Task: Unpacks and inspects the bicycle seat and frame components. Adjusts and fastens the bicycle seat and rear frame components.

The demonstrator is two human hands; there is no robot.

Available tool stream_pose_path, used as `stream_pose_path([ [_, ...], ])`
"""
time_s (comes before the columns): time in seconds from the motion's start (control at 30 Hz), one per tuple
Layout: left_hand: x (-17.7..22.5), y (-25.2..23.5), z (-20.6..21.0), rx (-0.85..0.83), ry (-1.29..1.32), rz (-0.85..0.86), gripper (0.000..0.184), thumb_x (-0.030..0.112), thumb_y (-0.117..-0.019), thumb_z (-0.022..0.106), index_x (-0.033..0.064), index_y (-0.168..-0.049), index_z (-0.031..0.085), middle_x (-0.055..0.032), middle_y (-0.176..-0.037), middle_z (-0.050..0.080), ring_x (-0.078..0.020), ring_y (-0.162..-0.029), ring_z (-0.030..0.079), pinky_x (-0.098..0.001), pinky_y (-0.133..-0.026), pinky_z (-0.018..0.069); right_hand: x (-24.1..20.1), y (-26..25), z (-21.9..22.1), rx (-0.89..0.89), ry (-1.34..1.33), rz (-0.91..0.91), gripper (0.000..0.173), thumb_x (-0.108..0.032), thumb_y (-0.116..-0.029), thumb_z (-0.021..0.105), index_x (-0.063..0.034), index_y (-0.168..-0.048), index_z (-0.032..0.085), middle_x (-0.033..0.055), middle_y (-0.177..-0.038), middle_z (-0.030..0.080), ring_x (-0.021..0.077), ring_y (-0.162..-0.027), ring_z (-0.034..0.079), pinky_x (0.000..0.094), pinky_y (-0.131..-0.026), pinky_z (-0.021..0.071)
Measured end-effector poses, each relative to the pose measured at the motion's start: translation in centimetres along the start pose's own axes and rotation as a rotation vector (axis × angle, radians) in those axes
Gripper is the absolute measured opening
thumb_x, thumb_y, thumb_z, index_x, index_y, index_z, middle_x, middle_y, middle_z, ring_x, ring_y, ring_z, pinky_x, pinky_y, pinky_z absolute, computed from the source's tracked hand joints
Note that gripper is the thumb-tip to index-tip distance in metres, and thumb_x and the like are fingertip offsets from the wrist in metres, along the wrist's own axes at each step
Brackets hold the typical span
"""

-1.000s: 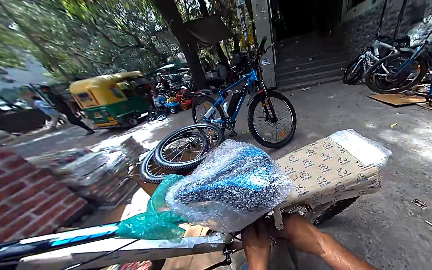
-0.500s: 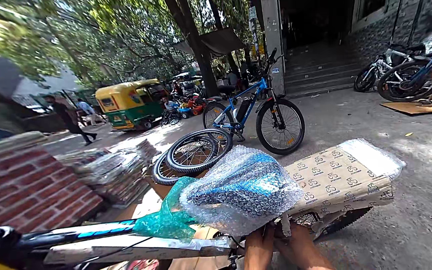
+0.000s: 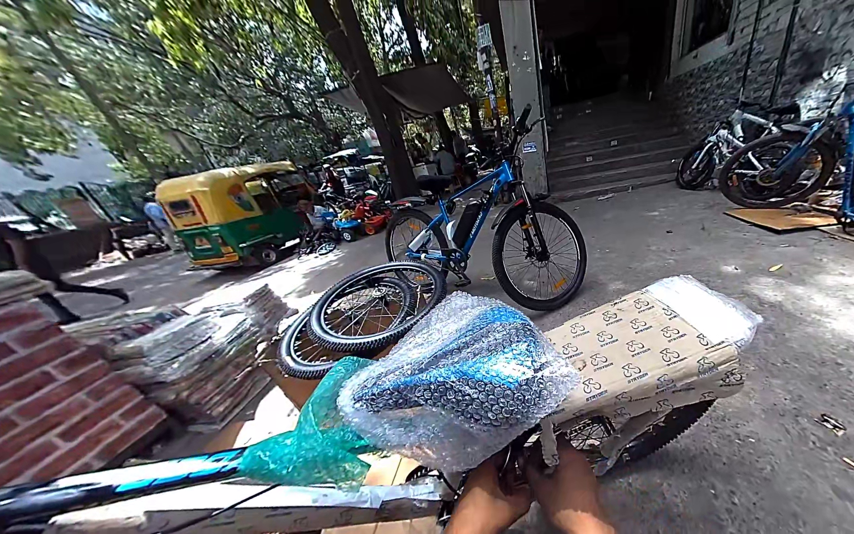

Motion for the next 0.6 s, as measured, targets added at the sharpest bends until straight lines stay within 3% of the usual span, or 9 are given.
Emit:
stream_pose_path([
  [0.07, -0.8, -0.3, -0.2, 0.005, -0.046, -0.025, 0.055, 0.031, -0.0741, 0.085, 0.0056, -0.118, 0.066, 0.0008, -0.079, 0.064, -0.0126, -0.071, 0.061, -0.0383, -0.074, 0.0550, 0.0, 0.0, 0.0, 0.003, -0.007, 0.013, 0.044, -0.058, -0.0799, 0.074, -0.0161, -0.092, 0.076, 0.0026, -0.091, 0.073, 0.0211, -0.088, 0.071, 0.0525, -0.079, 0.0573],
  [0.17, -1.7, -0.4, 0.0, 0.116, 0.002, -0.016, 0.051, 0.028, -0.0775, 0.081, 0.0071, -0.122, 0.068, 0.0032, -0.076, 0.065, -0.0103, -0.067, 0.061, -0.0366, -0.071, 0.0557, 0.1, -0.2, 0.0, -0.038, -0.075, 0.008, 0.056, -0.056, -0.0810, 0.076, -0.0149, -0.119, 0.071, 0.0036, -0.103, 0.073, 0.0201, -0.097, 0.070, 0.0503, -0.089, 0.0568],
  [0.3, -1.9, 0.1, 0.2, 0.224, 0.160, -0.007, 0.055, 0.021, -0.0703, 0.084, 0.0070, -0.122, 0.070, 0.0042, -0.077, 0.072, -0.0070, -0.064, 0.065, -0.0299, -0.066, 0.0577, 1.2, -0.1, 1.2, -0.092, -0.242, -0.165, 0.034, -0.049, -0.0899, 0.072, -0.0195, -0.106, 0.078, -0.0031, -0.101, 0.075, 0.0103, -0.098, 0.070, 0.0425, -0.092, 0.0578],
  [0.37, -1.8, 0.2, 0.3, 0.261, 0.197, -0.003, 0.055, 0.018, -0.0683, 0.085, 0.0053, -0.119, 0.070, 0.0041, -0.074, 0.070, -0.0065, -0.061, 0.062, -0.0282, -0.062, 0.0551, 1.6, 0.0, 1.7, -0.104, -0.273, -0.315, 0.028, -0.045, -0.0959, 0.069, -0.0212, -0.108, 0.079, -0.0046, -0.106, 0.076, 0.0075, -0.103, 0.069, 0.0383, -0.097, 0.0566],
  [0.5, -1.6, 0.3, 0.3, 0.300, 0.219, 0.005, 0.055, 0.015, -0.0708, 0.082, 0.0034, -0.123, 0.068, 0.0034, -0.076, 0.072, -0.0052, -0.061, 0.064, -0.0256, -0.061, 0.0564, 0.8, 0.4, 1.1, -0.138, -0.152, -0.618, 0.027, -0.034, -0.1052, 0.056, -0.0276, -0.123, 0.076, 0.0031, -0.115, 0.075, 0.0163, -0.111, 0.068, 0.0440, -0.099, 0.0546],
  [0.6, -1.4, 0.2, 0.2, 0.327, 0.245, -0.026, 0.057, 0.008, -0.0748, 0.080, 0.0041, -0.129, 0.066, 0.0023, -0.072, 0.070, -0.0062, -0.059, 0.062, -0.0260, -0.061, 0.0545, -0.5, 0.1, 0.3, -0.117, -0.034, -0.738, 0.028, -0.028, -0.1050, 0.056, -0.0284, -0.126, 0.074, 0.0091, -0.106, 0.074, 0.0235, -0.099, 0.071, 0.0482, -0.085, 0.0576],
])
Point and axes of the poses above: each hand's wrist, its own y-axis away from the middle knuckle, its own z-axis out of the palm, x = y × z, the point moved 5 cm from there along -y, towards the middle knuckle
